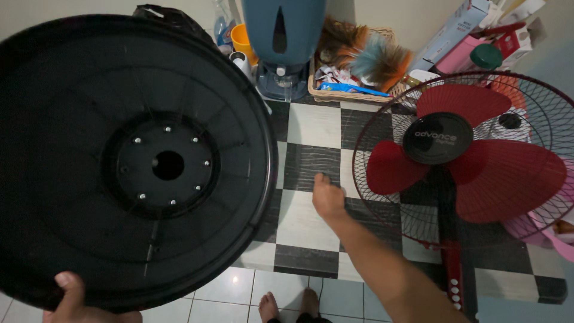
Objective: The person disassembles a standing fan by first unscrewing the neck joint and detaching the fan head from the stand. They then remove the base and use a screwdriver to loosen several screws on the underside of the base.
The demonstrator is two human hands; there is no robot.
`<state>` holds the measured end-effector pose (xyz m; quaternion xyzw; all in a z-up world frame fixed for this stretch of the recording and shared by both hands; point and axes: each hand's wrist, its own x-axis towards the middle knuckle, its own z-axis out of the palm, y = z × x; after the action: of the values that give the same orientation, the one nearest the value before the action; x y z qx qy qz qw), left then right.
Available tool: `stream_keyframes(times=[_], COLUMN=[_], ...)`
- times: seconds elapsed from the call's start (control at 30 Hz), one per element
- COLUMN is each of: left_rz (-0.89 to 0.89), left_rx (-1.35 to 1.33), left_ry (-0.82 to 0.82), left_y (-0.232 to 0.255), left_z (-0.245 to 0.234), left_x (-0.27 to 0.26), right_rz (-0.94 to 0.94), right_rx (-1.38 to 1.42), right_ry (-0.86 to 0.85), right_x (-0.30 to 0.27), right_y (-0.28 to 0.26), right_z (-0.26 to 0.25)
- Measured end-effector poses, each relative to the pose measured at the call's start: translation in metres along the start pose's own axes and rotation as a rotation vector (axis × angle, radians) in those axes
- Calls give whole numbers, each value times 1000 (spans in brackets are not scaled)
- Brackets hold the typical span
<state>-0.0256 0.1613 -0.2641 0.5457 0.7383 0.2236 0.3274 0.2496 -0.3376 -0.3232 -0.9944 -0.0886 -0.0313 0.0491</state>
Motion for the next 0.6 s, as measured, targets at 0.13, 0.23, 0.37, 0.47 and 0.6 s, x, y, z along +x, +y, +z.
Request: stream_keyframes(times=[0.13, 0.23, 0.37, 0.47, 0.6], left_rz=[469, 565, 693, 658, 702], left_rx=[57, -45, -14, -10, -452], left_ry=[-52, -162, -123, -167, -481], left_y=[9, 13, 7, 10, 25], left_z=[-15, -23, -27, -26, -43], left_x=[-38, -56, -75, -83, -98], right_rz=[-16, 13, 59, 132, 49], right_rx=[49, 153, 361, 434, 265], right_ry=[36, 35, 131, 122, 192], right_x=[4, 4, -19, -62, -130], right_y=[-1, -2, 6, 18, 44], right_z=[-10, -20, -34, -45, -61])
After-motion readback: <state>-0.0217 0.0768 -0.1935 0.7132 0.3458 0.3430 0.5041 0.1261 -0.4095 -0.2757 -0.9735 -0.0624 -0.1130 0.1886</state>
